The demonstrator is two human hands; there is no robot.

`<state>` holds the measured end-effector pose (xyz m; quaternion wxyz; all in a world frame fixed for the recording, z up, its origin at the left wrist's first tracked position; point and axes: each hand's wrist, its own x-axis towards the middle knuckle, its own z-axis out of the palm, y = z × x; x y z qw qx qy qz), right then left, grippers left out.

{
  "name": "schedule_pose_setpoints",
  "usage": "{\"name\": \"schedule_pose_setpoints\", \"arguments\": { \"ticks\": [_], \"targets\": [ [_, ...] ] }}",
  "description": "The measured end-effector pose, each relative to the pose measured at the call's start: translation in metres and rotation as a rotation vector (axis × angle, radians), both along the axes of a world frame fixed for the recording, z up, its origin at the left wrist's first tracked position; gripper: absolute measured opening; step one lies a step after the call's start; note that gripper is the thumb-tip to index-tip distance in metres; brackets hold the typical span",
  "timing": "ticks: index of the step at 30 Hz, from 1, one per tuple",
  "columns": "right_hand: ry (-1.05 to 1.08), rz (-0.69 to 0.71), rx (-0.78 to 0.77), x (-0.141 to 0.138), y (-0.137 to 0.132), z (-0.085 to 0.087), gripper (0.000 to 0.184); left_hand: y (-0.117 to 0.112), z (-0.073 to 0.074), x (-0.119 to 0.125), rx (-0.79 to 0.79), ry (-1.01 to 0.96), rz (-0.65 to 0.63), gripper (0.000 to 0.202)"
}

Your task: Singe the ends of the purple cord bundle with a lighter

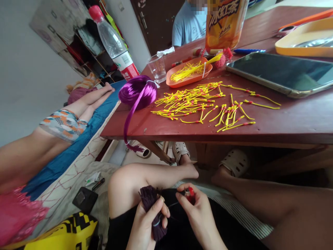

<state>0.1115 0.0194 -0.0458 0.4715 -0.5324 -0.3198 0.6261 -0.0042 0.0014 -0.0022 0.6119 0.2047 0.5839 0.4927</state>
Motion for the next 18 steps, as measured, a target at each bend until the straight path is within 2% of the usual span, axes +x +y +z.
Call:
{"name": "schedule_pose_setpoints", "arguments": {
  "ticks": [2, 7, 9, 18],
  "targets": [
    [0.005, -0.046, 0.037, 0.002, 0.000, 0.004, 0.020, -0.001, -0.002, 0.000, -0.050, 0.021, -0.055, 0.018],
    [0.306, 0.204, -0.006, -0.004, -0.004, 0.013, 0.023, -0.001, -0.004, 0.002, -0.028, 0.067, -0.174, 0.019],
    [0.408, 0.227, -0.035, -0.007, -0.005, 0.015, 0.023, -0.001, -0.005, 0.002, -0.004, 0.095, -0.199, 0.020],
    [0.382, 0.197, -0.053, -0.005, -0.001, 0.025, 0.026, -0.002, -0.009, -0.002, -0.018, 0.136, -0.186, 0.020]
  ]
}}
